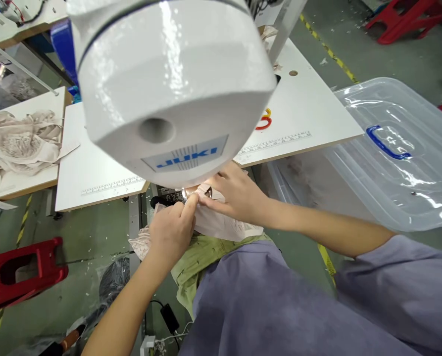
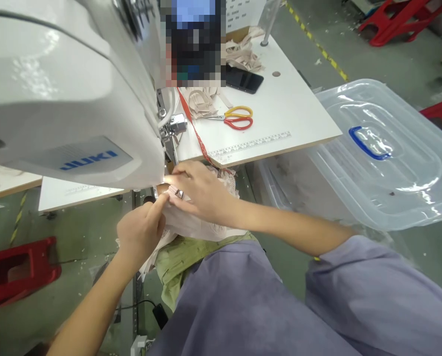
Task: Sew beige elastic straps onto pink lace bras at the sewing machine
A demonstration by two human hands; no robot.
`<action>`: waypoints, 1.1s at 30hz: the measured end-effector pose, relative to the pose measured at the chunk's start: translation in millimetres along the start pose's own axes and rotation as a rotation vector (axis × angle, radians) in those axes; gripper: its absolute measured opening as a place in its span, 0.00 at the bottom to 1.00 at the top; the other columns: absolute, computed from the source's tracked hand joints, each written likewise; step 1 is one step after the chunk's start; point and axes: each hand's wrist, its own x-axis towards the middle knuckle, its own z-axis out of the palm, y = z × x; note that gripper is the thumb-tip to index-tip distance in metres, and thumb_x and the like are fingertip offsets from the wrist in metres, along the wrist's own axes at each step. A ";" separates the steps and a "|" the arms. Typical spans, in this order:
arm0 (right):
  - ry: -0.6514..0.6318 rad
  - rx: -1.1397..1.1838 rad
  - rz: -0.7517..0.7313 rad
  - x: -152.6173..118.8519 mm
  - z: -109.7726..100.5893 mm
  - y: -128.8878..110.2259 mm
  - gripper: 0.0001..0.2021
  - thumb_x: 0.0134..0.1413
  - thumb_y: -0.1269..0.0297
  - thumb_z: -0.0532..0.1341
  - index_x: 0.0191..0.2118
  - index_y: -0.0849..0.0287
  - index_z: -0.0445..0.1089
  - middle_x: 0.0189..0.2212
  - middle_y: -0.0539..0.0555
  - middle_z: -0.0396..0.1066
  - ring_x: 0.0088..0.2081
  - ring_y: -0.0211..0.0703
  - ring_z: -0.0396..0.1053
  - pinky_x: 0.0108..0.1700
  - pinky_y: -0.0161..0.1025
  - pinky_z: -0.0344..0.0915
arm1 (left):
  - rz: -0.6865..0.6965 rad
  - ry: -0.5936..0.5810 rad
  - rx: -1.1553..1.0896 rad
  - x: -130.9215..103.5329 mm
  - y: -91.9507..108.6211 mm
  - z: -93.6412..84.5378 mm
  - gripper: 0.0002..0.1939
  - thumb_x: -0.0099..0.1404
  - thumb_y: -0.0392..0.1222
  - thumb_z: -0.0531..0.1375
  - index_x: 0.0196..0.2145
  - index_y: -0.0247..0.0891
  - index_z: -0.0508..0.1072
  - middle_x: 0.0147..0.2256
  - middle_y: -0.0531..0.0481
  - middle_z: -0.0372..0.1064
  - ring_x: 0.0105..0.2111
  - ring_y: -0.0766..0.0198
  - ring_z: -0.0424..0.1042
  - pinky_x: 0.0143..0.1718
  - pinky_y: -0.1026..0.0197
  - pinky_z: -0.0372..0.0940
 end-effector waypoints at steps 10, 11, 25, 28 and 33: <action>0.176 0.111 0.038 -24.8 23.4 1.4 0.11 0.63 0.67 0.60 0.49 0.52 0.75 0.36 0.53 0.69 0.38 0.42 0.69 0.41 0.41 0.67 | 0.327 -0.017 0.004 7.0 -41.6 10.1 0.22 0.67 0.27 0.51 0.55 0.41 0.72 0.19 0.57 0.60 0.20 0.66 0.61 0.22 0.58 0.42; 0.154 0.213 0.104 -29.5 27.1 0.9 0.14 0.64 0.65 0.60 0.54 0.53 0.71 0.38 0.53 0.70 0.37 0.40 0.70 0.38 0.39 0.68 | 0.304 -0.028 0.007 8.2 -40.2 9.5 0.22 0.67 0.27 0.51 0.54 0.41 0.72 0.19 0.57 0.59 0.20 0.66 0.61 0.22 0.57 0.41; 0.050 0.381 0.213 4.1 12.1 25.9 0.14 0.55 0.69 0.62 0.47 0.55 0.77 0.43 0.55 0.73 0.46 0.50 0.73 0.45 0.41 0.74 | -0.049 -0.067 0.122 22.3 20.6 -6.5 0.15 0.67 0.30 0.56 0.50 0.31 0.71 0.19 0.56 0.62 0.18 0.65 0.63 0.19 0.58 0.46; 0.008 0.456 0.233 15.4 7.3 29.5 0.12 0.53 0.70 0.61 0.43 0.56 0.78 0.44 0.54 0.74 0.45 0.48 0.74 0.46 0.41 0.74 | -0.073 -0.040 0.142 26.6 22.4 -7.6 0.12 0.66 0.30 0.56 0.47 0.33 0.73 0.17 0.57 0.59 0.15 0.66 0.59 0.18 0.59 0.43; -0.016 0.522 0.217 24.6 1.1 30.8 0.14 0.52 0.69 0.60 0.43 0.58 0.78 0.52 0.55 0.74 0.50 0.49 0.74 0.52 0.44 0.73 | -0.092 -0.007 0.145 29.7 23.6 -7.7 0.11 0.65 0.30 0.57 0.46 0.33 0.73 0.16 0.57 0.58 0.15 0.66 0.57 0.18 0.59 0.42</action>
